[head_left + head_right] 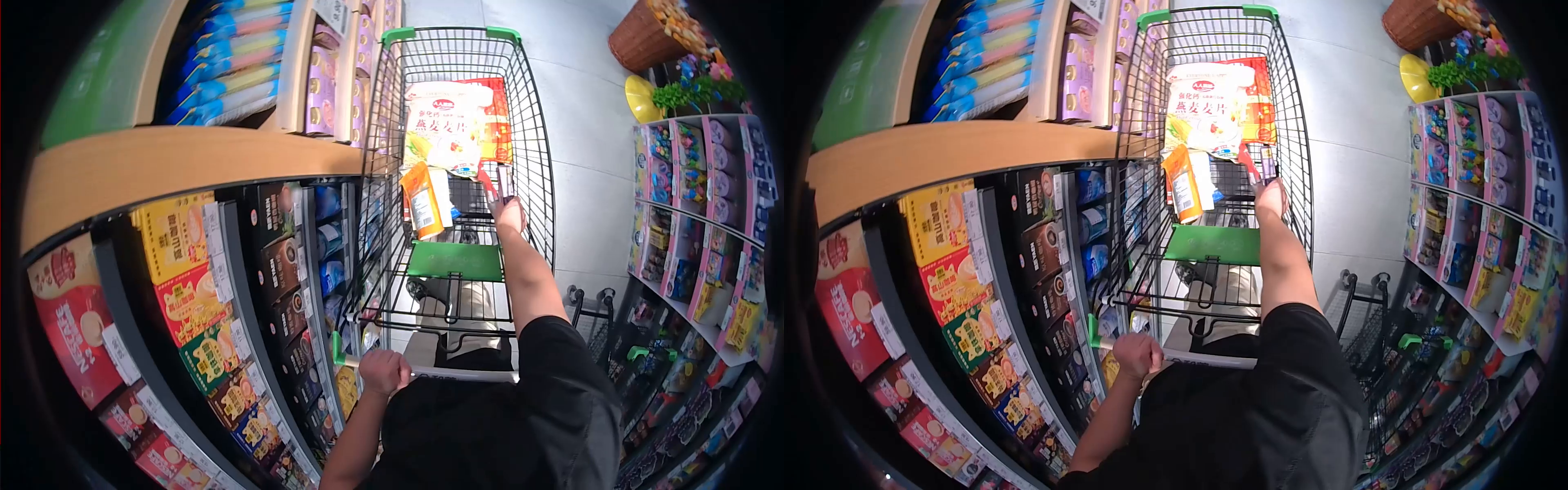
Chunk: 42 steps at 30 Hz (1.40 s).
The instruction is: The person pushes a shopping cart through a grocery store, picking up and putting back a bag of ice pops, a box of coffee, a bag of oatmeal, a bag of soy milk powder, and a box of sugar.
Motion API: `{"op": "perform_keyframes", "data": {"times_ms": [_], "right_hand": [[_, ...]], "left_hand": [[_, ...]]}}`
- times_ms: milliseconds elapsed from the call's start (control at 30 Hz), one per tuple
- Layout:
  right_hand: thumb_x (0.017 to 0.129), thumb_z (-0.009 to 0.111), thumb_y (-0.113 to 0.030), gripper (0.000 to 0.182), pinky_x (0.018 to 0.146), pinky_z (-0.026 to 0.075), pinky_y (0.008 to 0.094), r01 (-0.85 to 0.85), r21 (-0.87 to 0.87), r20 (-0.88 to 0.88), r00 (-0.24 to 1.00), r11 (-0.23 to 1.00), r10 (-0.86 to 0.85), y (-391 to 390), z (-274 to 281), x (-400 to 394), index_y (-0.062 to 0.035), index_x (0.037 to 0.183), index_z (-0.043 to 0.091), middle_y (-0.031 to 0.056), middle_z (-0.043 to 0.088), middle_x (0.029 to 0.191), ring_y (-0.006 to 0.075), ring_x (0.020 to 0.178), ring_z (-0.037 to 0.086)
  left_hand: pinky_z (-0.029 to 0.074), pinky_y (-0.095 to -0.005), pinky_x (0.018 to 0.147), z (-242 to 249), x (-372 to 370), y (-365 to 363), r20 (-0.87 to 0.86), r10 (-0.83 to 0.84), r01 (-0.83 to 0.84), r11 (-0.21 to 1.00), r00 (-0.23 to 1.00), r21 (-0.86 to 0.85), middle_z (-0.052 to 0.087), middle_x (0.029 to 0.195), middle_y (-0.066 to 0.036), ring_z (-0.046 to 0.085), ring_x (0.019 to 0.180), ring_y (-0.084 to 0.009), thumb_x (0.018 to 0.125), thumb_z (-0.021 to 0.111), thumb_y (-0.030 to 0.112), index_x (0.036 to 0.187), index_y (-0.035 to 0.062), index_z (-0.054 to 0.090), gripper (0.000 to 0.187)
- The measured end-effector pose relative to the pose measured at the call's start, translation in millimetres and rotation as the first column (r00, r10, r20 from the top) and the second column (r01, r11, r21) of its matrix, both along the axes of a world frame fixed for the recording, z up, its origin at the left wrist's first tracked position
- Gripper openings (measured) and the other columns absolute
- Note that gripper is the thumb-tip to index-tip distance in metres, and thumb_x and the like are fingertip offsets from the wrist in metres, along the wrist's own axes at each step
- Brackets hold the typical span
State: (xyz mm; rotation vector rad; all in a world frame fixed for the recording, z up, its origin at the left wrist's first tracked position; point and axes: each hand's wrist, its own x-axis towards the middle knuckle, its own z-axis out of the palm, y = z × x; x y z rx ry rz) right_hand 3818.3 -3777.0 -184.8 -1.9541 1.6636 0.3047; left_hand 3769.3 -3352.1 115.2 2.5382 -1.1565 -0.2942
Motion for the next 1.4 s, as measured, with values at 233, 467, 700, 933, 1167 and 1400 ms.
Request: {"op": "perform_keyframes", "data": {"times_ms": [233,467,700,933,1167,1400], "right_hand": [[0.090,0.075,-0.038,0.045,0.096,0.059,0.0548,0.002,-0.047,0.121,0.993,0.999,0.003,-6.0,80.8,-10.4,-0.0006,0.115,0.073,0.0261,0.079,0.112,0.0424,0.106,0.077],[0.102,0.077,-0.025,0.022,0.048,0.037,0.0241,-0.030,0.496,0.732,0.553,0.868,-0.399,16.6,196.2,-18.0,-0.0038,0.095,0.076,-0.0025,0.066,0.069,0.0069,0.050,0.051],[0.099,0.077,-0.022,0.023,0.049,0.043,0.0271,-0.560,0.522,0.850,0.411,0.644,-0.331,168.0,372.2,-48.1,-0.0026,0.109,0.072,-0.0017,0.059,0.075,0.0094,0.051,0.052],[0.100,0.075,-0.015,0.028,0.053,0.046,0.0261,-0.804,0.501,0.865,0.478,0.321,-0.153,326.7,423.4,-98.2,0.0011,0.123,0.071,0.0012,0.070,0.085,0.0092,0.058,0.057],[0.102,0.074,-0.012,0.029,0.056,0.051,0.0256,-0.892,0.430,0.899,0.438,0.140,0.031,398.2,450.3,-104.0,0.0024,0.127,0.071,0.0021,0.072,0.096,0.0085,0.072,0.062],[0.101,0.075,-0.010,0.025,0.056,0.047,0.0234,-0.889,0.454,0.889,0.447,-0.059,0.097,426.8,466.4,-79.4,0.0000,0.123,0.071,0.0006,0.072,0.094,0.0067,0.071,0.060]], "left_hand": [[0.047,-0.0396,0.062,-5.7,-7.3,0.7,0.038,0.038,-0.038,0.999,0.999,0.001,0.060,0.069,-0.003,0.063,0.065,-0.0259,0.077,0.074,0.020,0.067,0.0165,0.059,0.018],[0.054,-0.0440,0.067,36.2,1.6,-11.7,-0.510,0.376,-0.512,0.845,0.773,-0.153,0.071,0.080,-0.017,0.069,0.072,-0.0369,0.104,0.072,0.024,0.090,0.0020,0.072,0.026],[0.058,-0.0341,0.089,103.8,17.1,59.4,-0.873,0.122,-0.836,0.377,0.472,-0.399,0.075,0.116,-0.007,0.073,0.105,-0.0152,0.108,0.073,0.029,0.139,0.0018,0.067,0.042],[0.057,-0.0334,0.098,155.4,-16.4,161.5,-0.880,-0.019,-0.861,0.199,0.475,-0.469,0.076,0.121,-0.007,0.071,0.114,-0.0161,0.104,0.078,0.026,0.135,-0.0007,0.068,0.042],[0.058,-0.0320,0.101,161.6,-72.9,228.5,-0.887,-0.065,-0.887,-0.112,0.456,-0.448,0.078,0.123,-0.011,0.074,0.109,-0.0160,0.103,0.079,0.016,0.136,-0.0045,0.067,0.041],[0.057,-0.0310,0.100,174.5,-109.4,242.8,-0.850,0.035,-0.801,-0.316,0.526,-0.509,0.079,0.121,-0.010,0.074,0.109,-0.0149,0.104,0.077,0.014,0.133,-0.0029,0.068,0.035]]}}
